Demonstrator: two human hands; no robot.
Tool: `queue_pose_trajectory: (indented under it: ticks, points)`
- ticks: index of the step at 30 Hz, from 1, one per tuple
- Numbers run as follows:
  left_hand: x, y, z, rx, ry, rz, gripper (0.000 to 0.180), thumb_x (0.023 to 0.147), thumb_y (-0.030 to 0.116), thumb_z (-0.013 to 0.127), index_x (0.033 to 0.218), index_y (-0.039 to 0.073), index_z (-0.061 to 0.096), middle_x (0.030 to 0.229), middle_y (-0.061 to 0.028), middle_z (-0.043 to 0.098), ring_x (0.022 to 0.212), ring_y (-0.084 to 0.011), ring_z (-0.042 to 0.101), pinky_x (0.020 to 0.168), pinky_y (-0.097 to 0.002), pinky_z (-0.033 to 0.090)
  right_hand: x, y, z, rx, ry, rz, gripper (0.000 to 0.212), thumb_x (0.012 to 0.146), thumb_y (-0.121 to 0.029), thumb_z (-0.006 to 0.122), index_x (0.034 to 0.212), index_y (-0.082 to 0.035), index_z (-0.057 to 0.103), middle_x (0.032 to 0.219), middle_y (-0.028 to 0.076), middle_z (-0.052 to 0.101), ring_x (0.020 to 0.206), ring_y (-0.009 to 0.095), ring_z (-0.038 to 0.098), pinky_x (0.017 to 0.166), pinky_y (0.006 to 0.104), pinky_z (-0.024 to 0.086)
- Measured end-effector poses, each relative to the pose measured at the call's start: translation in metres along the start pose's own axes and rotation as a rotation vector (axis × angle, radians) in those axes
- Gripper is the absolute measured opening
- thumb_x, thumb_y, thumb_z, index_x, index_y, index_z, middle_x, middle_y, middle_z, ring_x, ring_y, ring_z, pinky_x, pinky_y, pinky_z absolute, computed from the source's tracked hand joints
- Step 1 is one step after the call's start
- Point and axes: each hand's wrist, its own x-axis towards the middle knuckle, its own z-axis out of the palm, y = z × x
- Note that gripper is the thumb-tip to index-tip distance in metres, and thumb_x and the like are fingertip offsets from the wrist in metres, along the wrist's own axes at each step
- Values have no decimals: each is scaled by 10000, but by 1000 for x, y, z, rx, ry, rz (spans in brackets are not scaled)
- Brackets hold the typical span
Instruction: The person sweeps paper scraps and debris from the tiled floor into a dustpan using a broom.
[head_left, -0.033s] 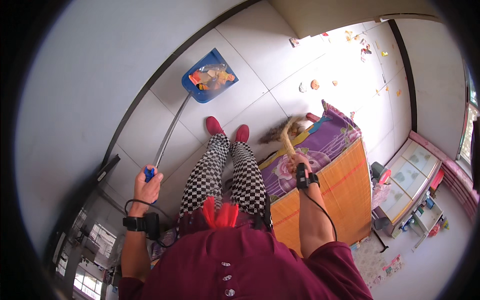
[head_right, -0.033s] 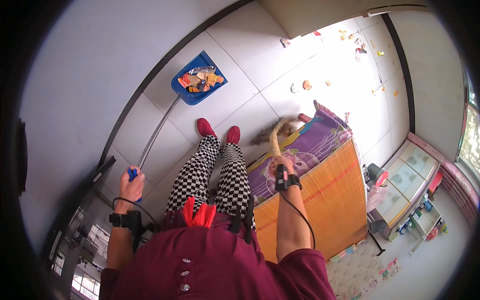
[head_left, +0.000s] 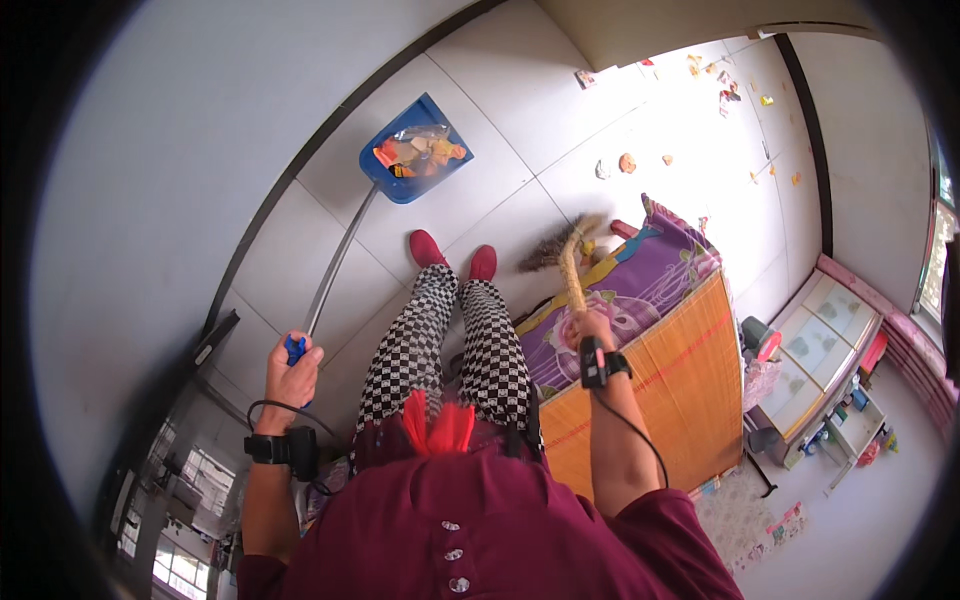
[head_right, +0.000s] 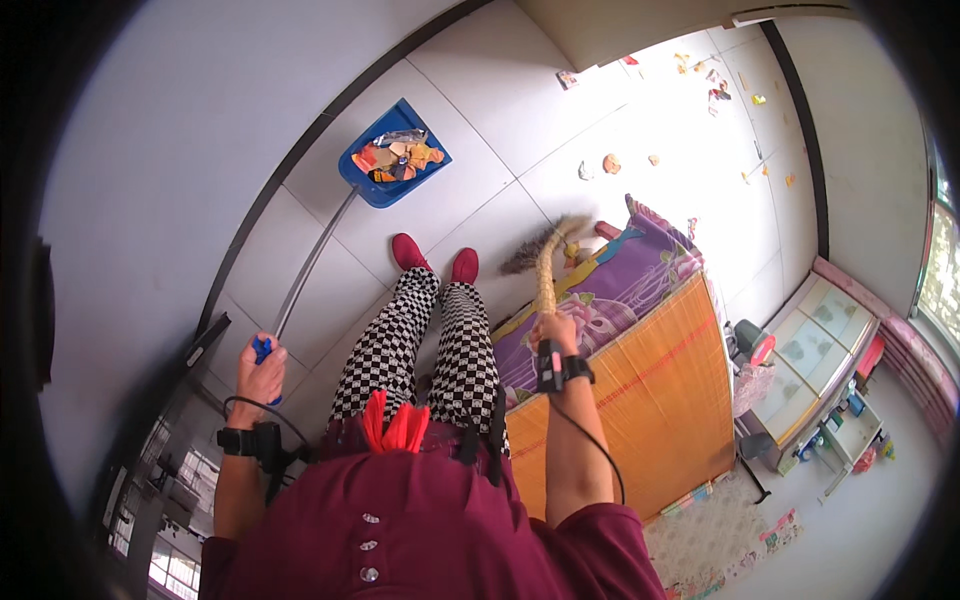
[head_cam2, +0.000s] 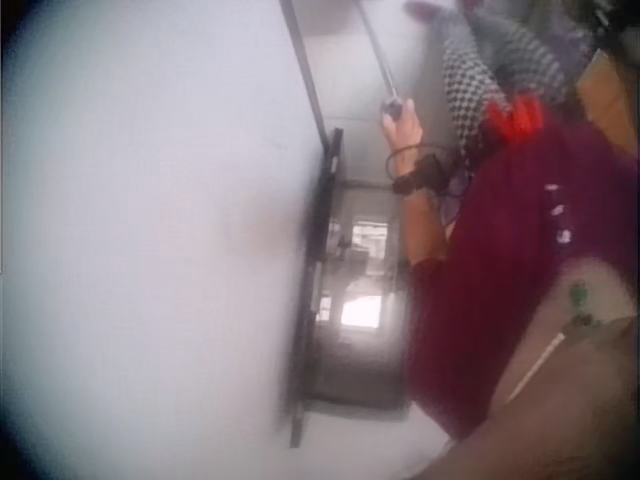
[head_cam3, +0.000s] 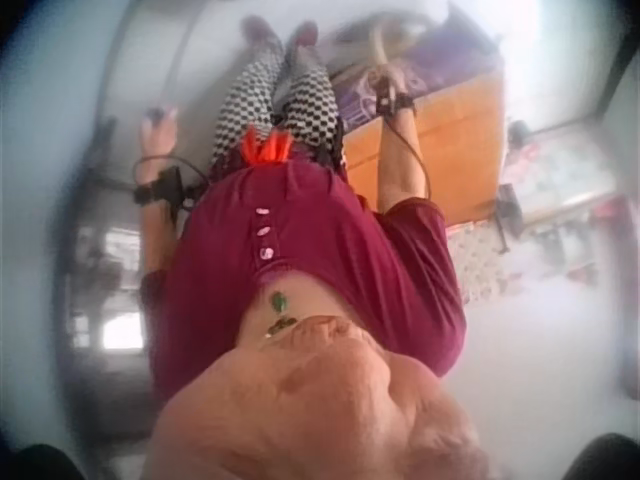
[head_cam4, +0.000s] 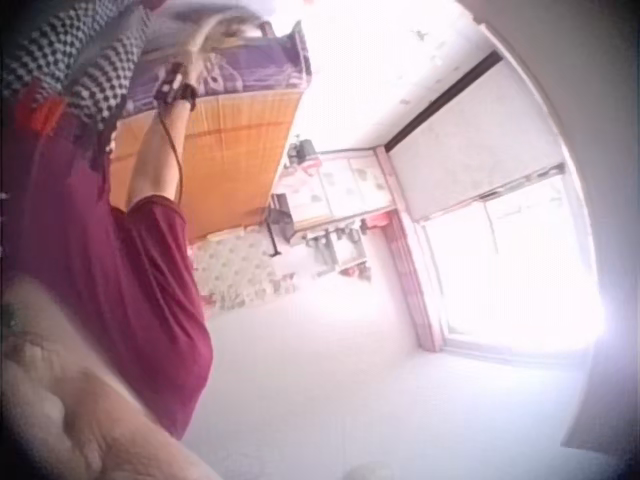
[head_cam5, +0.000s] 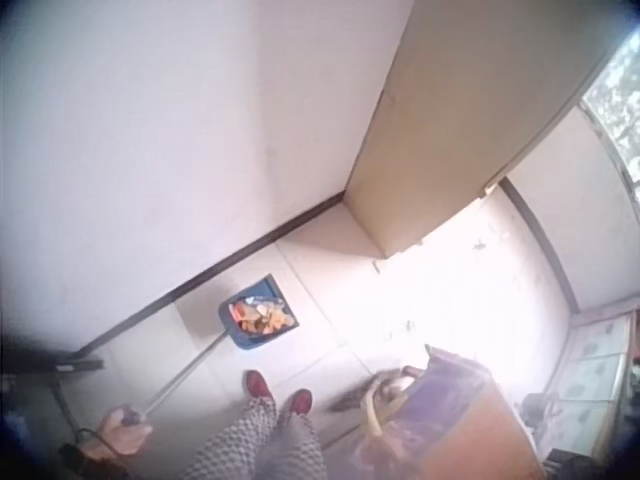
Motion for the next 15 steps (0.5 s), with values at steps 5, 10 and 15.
queue_pose_trajectory:
  ticks: [5,10,15]
  points:
    - [12,15,-8,38,-1,-19,140,782,77,541,775,116,407,485,59,346,315,-19,268,276,-181,197,-85,10,49,-190,211,69,88,819,-163,445,863,-87,454,575,34,437,395,126,427,310,239,313]
    - [33,33,-17,83,-35,-6,140,782,87,544,778,106,405,494,53,352,317,-21,270,274,-182,216,-79,34,46,258,225,352,118,842,-177,409,873,-63,408,599,36,420,421,109,394,320,208,306]
    - [50,45,-6,90,-45,-15,134,785,91,542,786,111,410,495,53,348,325,-21,269,280,-180,207,-13,10,29,603,190,518,217,888,-265,387,819,-61,368,575,21,413,417,100,377,316,199,324]
